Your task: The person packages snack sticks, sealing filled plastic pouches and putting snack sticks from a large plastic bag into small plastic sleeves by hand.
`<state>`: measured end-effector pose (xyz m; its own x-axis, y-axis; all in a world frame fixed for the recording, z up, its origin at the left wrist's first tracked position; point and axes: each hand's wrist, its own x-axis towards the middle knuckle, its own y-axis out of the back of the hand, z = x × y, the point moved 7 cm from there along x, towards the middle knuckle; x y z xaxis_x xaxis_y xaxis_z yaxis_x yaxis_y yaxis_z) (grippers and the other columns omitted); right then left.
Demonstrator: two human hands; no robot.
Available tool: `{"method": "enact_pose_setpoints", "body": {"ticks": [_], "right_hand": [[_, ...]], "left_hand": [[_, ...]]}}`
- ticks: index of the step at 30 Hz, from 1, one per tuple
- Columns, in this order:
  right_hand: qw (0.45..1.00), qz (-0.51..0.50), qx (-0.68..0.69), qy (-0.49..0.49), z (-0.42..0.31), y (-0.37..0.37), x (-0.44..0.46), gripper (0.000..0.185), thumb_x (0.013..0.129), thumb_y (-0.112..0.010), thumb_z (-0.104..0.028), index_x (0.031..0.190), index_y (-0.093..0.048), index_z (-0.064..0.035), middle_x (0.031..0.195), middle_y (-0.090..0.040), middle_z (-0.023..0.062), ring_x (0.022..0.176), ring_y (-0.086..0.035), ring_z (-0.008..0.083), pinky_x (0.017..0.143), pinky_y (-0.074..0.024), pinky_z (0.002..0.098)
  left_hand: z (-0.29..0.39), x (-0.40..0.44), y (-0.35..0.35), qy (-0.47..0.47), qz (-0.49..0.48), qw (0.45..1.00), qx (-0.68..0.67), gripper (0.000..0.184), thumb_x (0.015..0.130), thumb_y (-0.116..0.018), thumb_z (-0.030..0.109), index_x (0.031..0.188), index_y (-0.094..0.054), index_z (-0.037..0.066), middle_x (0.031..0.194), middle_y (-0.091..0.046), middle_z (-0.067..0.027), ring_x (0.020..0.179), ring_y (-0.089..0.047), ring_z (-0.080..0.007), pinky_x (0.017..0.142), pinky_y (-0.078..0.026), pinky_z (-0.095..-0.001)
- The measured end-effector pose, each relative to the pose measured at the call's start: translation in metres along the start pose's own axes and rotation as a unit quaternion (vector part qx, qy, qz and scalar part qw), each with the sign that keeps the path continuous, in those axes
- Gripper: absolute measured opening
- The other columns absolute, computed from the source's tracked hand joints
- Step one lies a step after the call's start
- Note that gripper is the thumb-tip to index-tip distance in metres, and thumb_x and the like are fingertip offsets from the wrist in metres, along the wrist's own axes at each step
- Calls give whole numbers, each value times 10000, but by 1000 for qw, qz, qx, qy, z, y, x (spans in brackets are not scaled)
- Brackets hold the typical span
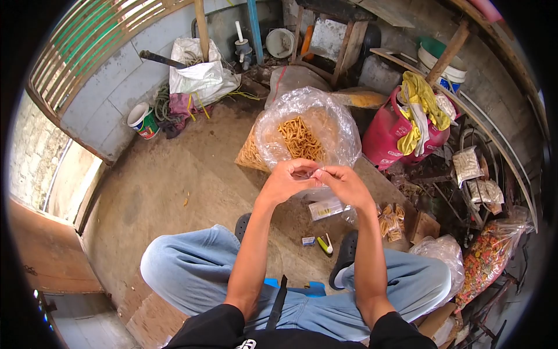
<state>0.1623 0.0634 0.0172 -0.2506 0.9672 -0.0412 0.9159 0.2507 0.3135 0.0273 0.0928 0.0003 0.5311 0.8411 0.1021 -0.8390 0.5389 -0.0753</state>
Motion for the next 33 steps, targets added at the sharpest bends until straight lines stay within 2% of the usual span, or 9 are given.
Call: {"method": "enact_pose_setpoints", "body": {"ticks": [4, 9, 13, 16, 21, 25, 27, 28, 33], "right_hand": [[998, 42, 46, -22, 0, 6, 1, 314, 937, -546, -278, 1032, -646, 3, 871, -680, 66, 804, -611, 112, 731, -465, 269], [984, 104, 136, -49, 6, 21, 0, 366, 958, -511, -325, 1157, -608, -33, 829, -677, 39, 759, -628, 86, 676, -443, 236], [983, 101, 148, -43, 5, 19, 1, 379, 959, -505, -341, 1175, -606, -46, 827, -682, 26, 727, -620, 77, 616, -424, 220], [999, 12, 25, -38, 12, 10, 3, 415, 957, -501, -367, 1228, -576, -62, 856, -683, 22, 694, -602, 71, 570, -414, 211], [981, 15, 166, -100, 6, 5, -2, 372, 925, -572, -320, 1245, -604, -133, 896, -669, 9, 643, -561, 61, 534, -404, 202], [990, 6, 103, -96, 10, 5, -3, 356, 891, -624, -244, 1234, -619, -149, 940, -677, 6, 668, -558, 54, 558, -405, 202], [999, -35, -9, 18, 0, 2, 0, 398, 846, -669, -190, 1238, -614, -146, 1097, -669, 19, 752, -563, 54, 612, -410, 209], [998, -51, -36, 0, -8, 3, -4, 422, 815, -683, -111, 1231, -617, -139, 1242, -613, 40, 810, -538, 55, 668, -417, 228], [995, -54, -12, 82, -4, -7, 0, 403, 844, -628, -41, 1233, -616, -142, 1264, -599, 52, 765, -509, 58, 677, -444, 245]], "left_hand": [[-3, -1, 0, -5, -10, 999, 35, 364, 800, -736, 111, 1115, -609, -19, 1035, -654, -67, 902, -623, -131, 783, -520, -260], [-39, -4, 21, 112, 118, 969, -189, 232, 894, -638, 184, 1047, -638, 10, 1003, -663, -72, 856, -650, -159, 741, -555, -290], [-32, -2, 23, 97, 140, 970, -175, 266, 916, -611, 246, 1044, -637, 14, 992, -670, -73, 834, -654, -148, 725, -556, -294], [-29, 0, 21, 87, 161, 974, -133, 273, 926, -595, 264, 1014, -647, 11, 906, -681, -71, 763, -666, -157, 687, -551, -274], [-31, -2, 27, 70, 247, 966, 29, 408, 944, -538, 383, 773, -601, 18, 640, -599, -44, 521, -589, -123, 476, -481, -253], [-35, -4, 28, 92, 229, 968, 49, 487, 944, -511, 438, 641, -517, 57, 514, -498, -13, 422, -503, -97, 398, -407, -247], [-45, -6, 28, 159, 217, 963, -37, 524, 958, -467, 454, 600, -504, 73, 470, -453, 0, 381, -453, -99, 372, -359, -248], [-43, -6, 31, 152, 223, 962, -37, 524, 958, -467, 454, 600, -504, 73, 470, -453, 0, 381, -453, -99, 372, -359, -248], [-55, -8, 32, 218, 169, 957, -89, 528, 949, -480, 467, 571, -462, 98, 461, -410, 16, 364, -402, -93, 362, -336, -256]]}}
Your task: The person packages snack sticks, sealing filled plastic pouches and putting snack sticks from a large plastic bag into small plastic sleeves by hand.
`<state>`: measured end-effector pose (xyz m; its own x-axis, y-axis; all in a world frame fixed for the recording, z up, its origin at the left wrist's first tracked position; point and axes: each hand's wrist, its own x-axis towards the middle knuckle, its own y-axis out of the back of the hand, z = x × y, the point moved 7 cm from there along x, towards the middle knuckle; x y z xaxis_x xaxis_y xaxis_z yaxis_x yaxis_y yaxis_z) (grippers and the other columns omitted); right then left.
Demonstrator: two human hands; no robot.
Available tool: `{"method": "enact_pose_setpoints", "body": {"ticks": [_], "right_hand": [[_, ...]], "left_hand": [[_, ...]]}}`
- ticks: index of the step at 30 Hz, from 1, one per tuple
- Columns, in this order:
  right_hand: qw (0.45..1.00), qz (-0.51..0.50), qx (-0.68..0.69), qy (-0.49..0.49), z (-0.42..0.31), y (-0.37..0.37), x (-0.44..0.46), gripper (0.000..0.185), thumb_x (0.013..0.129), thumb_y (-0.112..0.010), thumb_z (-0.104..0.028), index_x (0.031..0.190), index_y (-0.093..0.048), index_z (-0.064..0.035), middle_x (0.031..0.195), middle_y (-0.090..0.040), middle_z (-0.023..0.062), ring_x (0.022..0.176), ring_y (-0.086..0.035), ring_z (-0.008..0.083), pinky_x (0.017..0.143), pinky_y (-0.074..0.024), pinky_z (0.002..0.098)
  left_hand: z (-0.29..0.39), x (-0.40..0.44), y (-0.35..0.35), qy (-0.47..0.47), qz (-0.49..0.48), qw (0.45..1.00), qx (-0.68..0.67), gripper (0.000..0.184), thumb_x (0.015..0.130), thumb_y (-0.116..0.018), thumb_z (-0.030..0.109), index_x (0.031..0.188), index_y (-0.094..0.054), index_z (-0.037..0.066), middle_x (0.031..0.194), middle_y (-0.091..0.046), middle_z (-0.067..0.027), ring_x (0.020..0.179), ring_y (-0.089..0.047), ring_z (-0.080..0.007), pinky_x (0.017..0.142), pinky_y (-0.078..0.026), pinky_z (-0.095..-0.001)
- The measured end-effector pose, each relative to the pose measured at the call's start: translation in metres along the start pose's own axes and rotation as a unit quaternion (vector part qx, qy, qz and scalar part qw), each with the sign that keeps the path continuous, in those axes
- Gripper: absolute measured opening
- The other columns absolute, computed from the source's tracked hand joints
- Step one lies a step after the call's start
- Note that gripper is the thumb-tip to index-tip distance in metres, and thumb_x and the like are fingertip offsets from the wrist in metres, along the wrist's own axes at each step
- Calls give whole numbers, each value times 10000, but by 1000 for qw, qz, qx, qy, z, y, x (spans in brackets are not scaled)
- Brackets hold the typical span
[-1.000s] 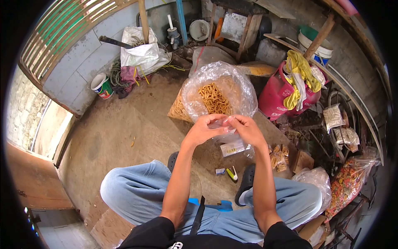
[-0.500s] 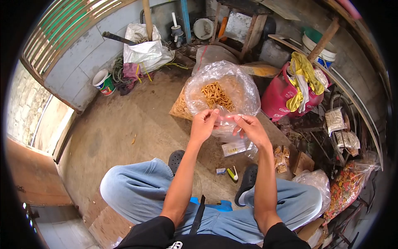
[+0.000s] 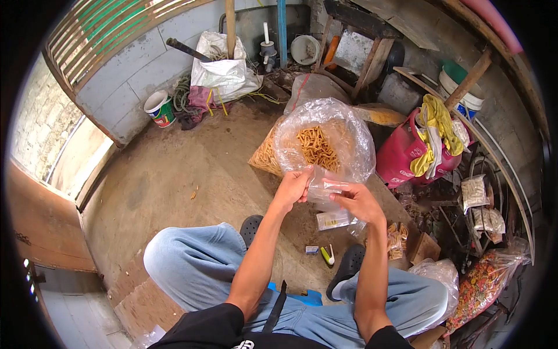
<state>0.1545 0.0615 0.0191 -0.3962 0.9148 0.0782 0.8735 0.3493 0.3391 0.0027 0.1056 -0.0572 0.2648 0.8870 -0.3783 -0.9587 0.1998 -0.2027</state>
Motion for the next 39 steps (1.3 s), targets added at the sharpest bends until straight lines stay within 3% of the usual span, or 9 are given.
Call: {"method": "enact_pose_setpoints", "body": {"ticks": [2, 7, 10, 12, 22, 26, 29, 38, 39], "right_hand": [[986, -23, 42, -157, 11, -6, -3, 395, 890, -582, -86, 1279, -577, -154, 1181, -643, 55, 697, -527, 50, 615, -451, 227], [991, 24, 56, -122, 16, -6, 1, 393, 948, -490, -164, 1341, -510, -162, 1078, -679, 69, 587, -515, 54, 560, -464, 235], [989, 52, 30, -133, 15, 0, 0, 403, 962, -456, -210, 1358, -483, -140, 1050, -687, 76, 543, -518, 69, 546, -468, 246], [986, 60, 8, -155, 12, 2, -3, 409, 965, -446, -227, 1360, -476, -122, 1034, -690, 77, 525, -522, 77, 532, -466, 248], [987, 33, 34, -156, -3, -10, -5, 373, 910, -503, -176, 1242, -543, -11, 866, -670, 81, 542, -532, 88, 448, -426, 246], [998, -12, -55, 37, 28, -11, -3, 327, 899, -554, -169, 1182, -595, -13, 842, -659, 58, 622, -548, 99, 471, -456, 261], [988, -11, 22, -153, 9, -4, -9, 315, 931, -533, -217, 1195, -609, -62, 818, -652, 37, 617, -529, 91, 474, -458, 256], [977, 75, 113, -166, -4, 30, -14, 357, 971, -473, -312, 1270, -565, -140, 856, -697, 62, 408, -478, 43, 409, -398, 188], [976, 79, 116, -166, -3, 31, -15, 357, 971, -473, -312, 1270, -565, -140, 856, -697, 62, 408, -478, 43, 409, -398, 188]], "left_hand": [[0, 1, 1, -8, 8, 1000, 16, 537, 948, -475, 474, 575, -477, 87, 466, -428, 8, 364, -414, -94, 362, -340, -254], [8, 1, 12, -61, 75, 988, 117, 475, 952, -473, 428, 704, -585, 39, 541, -551, -45, 453, -541, -167, 463, -439, -278], [40, -14, 20, -232, 168, 944, 162, 329, 887, -573, 345, 987, -620, 36, 817, -658, -122, 745, -640, -259, 677, -501, -336], [64, -33, -10, -380, 16, 867, 321, 561, 745, -708, 265, 1227, -518, 50, 1188, -581, -150, 1168, -519, -282, 959, -404, -396], [47, -49, -63, -461, 91, 755, 457, 518, 625, -733, 160, 1111, -564, 100, 1069, -596, -88, 1065, -538, -258, 932, -366, -408], [47, -43, -54, -433, 61, 792, 425, 371, 624, -736, 187, 966, -613, 109, 868, -659, -42, 868, -626, -233, 831, -403, -367], [54, -45, -52, -448, 60, 777, 438, 382, 637, -759, 233, 969, -622, 101, 880, -661, -54, 853, -628, -245, 764, -429, -364], [38, -24, -24, -269, -2, 892, 363, 542, 663, -830, 316, 1084, -618, 48, 836, -641, -44, 716, -590, -120, 631, -467, -248], [37, -22, -23, -274, -38, 936, 218, 498, 716, -802, 286, 1102, -612, 35, 837, -637, -34, 712, -574, -97, 626, -454, -228]]}}
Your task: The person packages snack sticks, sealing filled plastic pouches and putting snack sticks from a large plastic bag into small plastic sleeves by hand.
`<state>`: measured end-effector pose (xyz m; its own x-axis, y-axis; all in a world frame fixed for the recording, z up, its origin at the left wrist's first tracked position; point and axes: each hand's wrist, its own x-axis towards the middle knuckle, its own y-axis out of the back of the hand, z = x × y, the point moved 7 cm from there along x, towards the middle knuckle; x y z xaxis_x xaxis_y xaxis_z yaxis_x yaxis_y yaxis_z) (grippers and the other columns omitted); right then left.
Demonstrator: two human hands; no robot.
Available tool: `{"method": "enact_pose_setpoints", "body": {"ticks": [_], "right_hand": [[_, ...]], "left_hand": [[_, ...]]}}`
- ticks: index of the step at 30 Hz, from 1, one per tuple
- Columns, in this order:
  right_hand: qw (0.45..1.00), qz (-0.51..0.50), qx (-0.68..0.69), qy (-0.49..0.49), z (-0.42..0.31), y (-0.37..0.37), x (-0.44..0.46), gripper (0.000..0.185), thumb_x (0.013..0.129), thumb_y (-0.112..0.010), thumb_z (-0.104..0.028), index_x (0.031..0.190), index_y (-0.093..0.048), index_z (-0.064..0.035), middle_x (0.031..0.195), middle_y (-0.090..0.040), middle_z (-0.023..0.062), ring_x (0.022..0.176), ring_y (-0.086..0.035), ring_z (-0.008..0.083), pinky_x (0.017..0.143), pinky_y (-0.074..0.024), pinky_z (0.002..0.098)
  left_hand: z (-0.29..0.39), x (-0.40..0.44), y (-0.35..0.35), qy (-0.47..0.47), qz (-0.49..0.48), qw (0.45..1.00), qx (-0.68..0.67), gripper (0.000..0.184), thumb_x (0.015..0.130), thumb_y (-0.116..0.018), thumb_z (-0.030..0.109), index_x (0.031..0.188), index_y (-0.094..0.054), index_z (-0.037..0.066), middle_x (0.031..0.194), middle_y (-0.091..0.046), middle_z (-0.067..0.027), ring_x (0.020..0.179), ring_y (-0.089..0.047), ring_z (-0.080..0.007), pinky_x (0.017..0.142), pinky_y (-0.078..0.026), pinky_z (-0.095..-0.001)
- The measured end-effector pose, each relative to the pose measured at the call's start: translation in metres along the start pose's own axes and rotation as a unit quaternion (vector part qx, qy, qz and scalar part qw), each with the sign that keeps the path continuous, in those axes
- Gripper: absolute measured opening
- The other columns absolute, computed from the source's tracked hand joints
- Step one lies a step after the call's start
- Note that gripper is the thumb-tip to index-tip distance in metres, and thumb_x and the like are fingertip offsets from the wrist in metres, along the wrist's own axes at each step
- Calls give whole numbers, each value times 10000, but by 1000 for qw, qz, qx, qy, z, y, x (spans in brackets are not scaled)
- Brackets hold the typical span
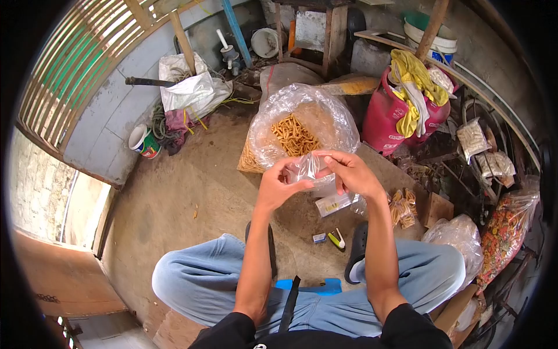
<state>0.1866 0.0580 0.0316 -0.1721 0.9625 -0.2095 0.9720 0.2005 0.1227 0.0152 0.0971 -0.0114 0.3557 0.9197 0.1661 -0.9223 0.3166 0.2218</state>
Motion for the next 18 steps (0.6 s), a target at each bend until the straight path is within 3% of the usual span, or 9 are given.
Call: {"method": "enact_pose_setpoints", "body": {"ticks": [1, 2, 3, 5, 12, 18], "right_hand": [[1000, 6, 14, 17, -2, 2, 0, 358, 975, -464, -312, 1272, -562, -139, 848, -699, 63, 410, -479, 41, 401, -390, 187], [999, 13, 26, 34, -4, 5, -1, 358, 979, -454, -312, 1275, -559, -139, 839, -700, 63, 411, -479, 38, 393, -383, 185], [999, 15, 29, 34, -5, 6, -1, 358, 979, -454, -312, 1275, -559, -139, 839, -700, 63, 411, -479, 38, 393, -383, 185], [998, 10, 34, 55, -9, 7, -1, 366, 981, -450, -312, 1278, -554, -127, 860, -699, 68, 411, -473, 40, 396, -383, 187], [996, -12, 44, 80, -7, 3, 2, 372, 979, -445, -311, 1287, -546, -128, 931, -699, 76, 429, -475, 41, 426, -395, 194], [998, -38, 2, 48, 1, -1, 3, 355, 947, -506, -236, 1289, -561, -158, 957, -695, 42, 538, -502, 44, 467, -412, 192]], "left_hand": [[-2, 1, 1, -5, 9, 988, -156, 454, 769, -774, 256, 1120, -606, 23, 838, -633, -25, 709, -557, -73, 620, -441, -208], [-15, 1, 6, 69, 33, 975, -211, 327, 852, -694, 174, 1118, -599, 8, 867, -647, -40, 693, -564, -90, 605, -446, -210], [-14, 2, 8, 70, 30, 975, -209, 327, 852, -694, 174, 1118, -599, 8, 867, -647, -40, 693, -564, -90, 605, -446, -210], [-23, 1, 13, 128, 75, 932, -332, 263, 876, -661, 152, 1092, -605, 12, 892, -659, -45, 689, -572, -88, 597, -458, -218], [-17, 0, 9, 142, 95, 924, -342, 209, 881, -662, 193, 1030, -626, 51, 884, -663, -27, 684, -575, -77, 580, -454, -224], [-13, 1, 4, 135, 102, 936, -309, 135, 918, -614, 212, 888, -615, 81, 744, -588, 17, 628, -521, -58, 548, -410, -232]]}}
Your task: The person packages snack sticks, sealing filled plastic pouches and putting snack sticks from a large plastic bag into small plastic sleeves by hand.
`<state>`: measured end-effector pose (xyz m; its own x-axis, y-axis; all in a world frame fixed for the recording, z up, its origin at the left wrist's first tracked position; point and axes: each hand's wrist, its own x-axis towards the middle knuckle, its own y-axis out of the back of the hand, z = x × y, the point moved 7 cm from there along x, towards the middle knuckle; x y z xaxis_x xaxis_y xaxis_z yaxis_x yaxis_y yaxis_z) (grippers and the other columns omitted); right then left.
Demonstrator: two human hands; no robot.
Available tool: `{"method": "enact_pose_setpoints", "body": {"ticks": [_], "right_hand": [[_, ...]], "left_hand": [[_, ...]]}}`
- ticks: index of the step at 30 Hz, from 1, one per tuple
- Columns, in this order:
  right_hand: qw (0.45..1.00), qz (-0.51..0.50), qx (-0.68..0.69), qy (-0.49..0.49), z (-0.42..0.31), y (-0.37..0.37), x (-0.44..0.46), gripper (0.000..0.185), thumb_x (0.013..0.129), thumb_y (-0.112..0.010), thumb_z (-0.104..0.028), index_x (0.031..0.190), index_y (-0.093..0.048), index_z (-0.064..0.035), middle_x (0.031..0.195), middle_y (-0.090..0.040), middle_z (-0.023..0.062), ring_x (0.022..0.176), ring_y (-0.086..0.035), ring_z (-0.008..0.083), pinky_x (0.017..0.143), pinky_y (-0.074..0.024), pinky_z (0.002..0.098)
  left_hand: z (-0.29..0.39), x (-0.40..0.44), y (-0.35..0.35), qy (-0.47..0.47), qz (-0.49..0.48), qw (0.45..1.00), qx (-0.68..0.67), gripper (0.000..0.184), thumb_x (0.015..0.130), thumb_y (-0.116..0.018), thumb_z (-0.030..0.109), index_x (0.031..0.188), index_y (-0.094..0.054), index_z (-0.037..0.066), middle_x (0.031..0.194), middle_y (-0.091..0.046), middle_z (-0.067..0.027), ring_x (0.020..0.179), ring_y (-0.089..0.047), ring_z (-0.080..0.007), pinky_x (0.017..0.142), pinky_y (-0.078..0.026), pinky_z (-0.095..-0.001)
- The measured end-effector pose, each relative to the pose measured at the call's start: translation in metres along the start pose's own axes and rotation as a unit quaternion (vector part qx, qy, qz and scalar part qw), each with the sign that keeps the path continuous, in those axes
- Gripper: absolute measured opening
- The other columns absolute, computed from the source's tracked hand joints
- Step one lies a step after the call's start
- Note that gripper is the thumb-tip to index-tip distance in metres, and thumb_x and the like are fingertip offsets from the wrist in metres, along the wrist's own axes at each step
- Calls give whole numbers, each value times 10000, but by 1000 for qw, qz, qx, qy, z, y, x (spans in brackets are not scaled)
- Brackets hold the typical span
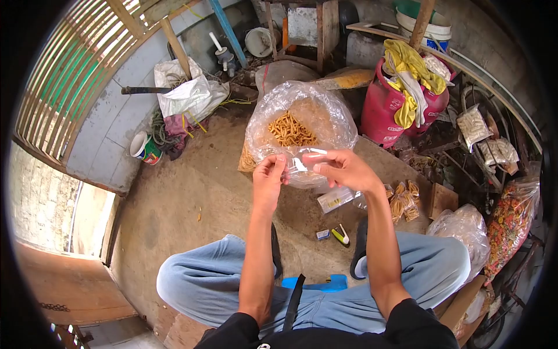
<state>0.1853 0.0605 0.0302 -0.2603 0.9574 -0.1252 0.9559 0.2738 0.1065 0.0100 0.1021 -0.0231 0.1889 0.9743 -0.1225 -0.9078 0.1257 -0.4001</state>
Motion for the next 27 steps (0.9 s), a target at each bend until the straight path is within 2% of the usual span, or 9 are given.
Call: {"method": "enact_pose_setpoints", "body": {"ticks": [2, 8, 12, 14, 15, 17, 20, 23, 27], "right_hand": [[996, -58, -67, 20, 8, -6, 2, 375, 931, -527, -181, 1305, -553, -184, 963, -687, 28, 581, -507, 45, 491, -434, 203], [999, -33, -17, 34, 16, -8, 9, 390, 936, -505, -156, 1325, -528, -189, 926, -681, 60, 487, -498, 70, 512, -469, 239], [999, -25, -33, 20, 7, -9, 6, 362, 969, -489, -182, 1328, -524, -156, 988, -680, 49, 581, -548, 83, 495, -469, 239], [998, -25, -63, -16, 11, -7, 4, 358, 968, -482, -186, 1322, -531, -159, 955, -680, 64, 571, -552, 105, 497, -469, 239], [997, -27, -64, -17, 15, -8, 5, 358, 968, -482, -186, 1322, -531, -159, 955, -680, 64, 571, -552, 105, 497, -469, 239], [992, -37, -117, -30, 29, -11, 8, 346, 960, -483, -185, 1295, -551, -129, 902, -676, 76, 575, -551, 110, 507, -472, 258], [986, -48, -158, -1, 34, -26, 11, 291, 953, -480, -186, 1195, -599, -77, 869, -672, 72, 577, -539, 102, 518, -469, 277], [979, -75, -190, -15, 37, -33, 11, 272, 925, -489, -210, 1032, -620, 2, 840, -665, 138, 754, -629, 220, 694, -491, 345], [981, -90, -170, -23, 53, -26, 13, 279, 953, -487, -250, 999, -617, -7, 799, -642, 45, 621, -533, 105, 559, -466, 283]], "left_hand": [[4, -1, -1, -31, 41, 994, 98, 240, 944, -573, 282, 821, -591, 77, 669, -532, 32, 557, -481, -50, 481, -367, -220], [-15, 10, 20, -18, 56, 965, 256, 362, 956, -526, 359, 845, -579, 19, 623, -545, 13, 471, -454, -65, 424, -354, -265], [-9, 5, 30, 51, 97, 951, 288, 356, 933, -556, 364, 858, -582, 18, 684, -573, -31, 596, -541, -109, 522, -421, -289], [22, -4, 11, -147, 79, 928, 333, 364, 827, -676, 349, 977, -583, 30, 825, -614, -92, 808, -612, -190, 713, -474, -324], [28, -8, 9, -146, 82, 928, 332, 364, 827, -676, 349, 977, -583, 30, 825, -614, -92, 808, -612, -190, 713, -474, -324], [44, -25, -35, -344, -90, 770, 530, 552, 715, -754, 307, 1162, -537, 66, 1036, -619, -117, 993, -590, -261, 842, -455, -378], [28, -33, -57, -354, -131, 750, 543, 683, 618, -793, 270, 1195, -486, 71, 1057, -617, -147, 1012, -586, -322, 868, -456, -381], [-11, -24, -55, -224, -161, 820, 501, 585, 649, -769, 238, 1143, -503, 73, 1022, -621, -158, 969, -600, -337, 802, -475, -405], [-32, -18, -44, -193, -138, 840, 488, 512, 681, -751, 226, 1101, -502, 74, 963, -631, -162, 883, -623, -340, 726, -490, -415]]}}
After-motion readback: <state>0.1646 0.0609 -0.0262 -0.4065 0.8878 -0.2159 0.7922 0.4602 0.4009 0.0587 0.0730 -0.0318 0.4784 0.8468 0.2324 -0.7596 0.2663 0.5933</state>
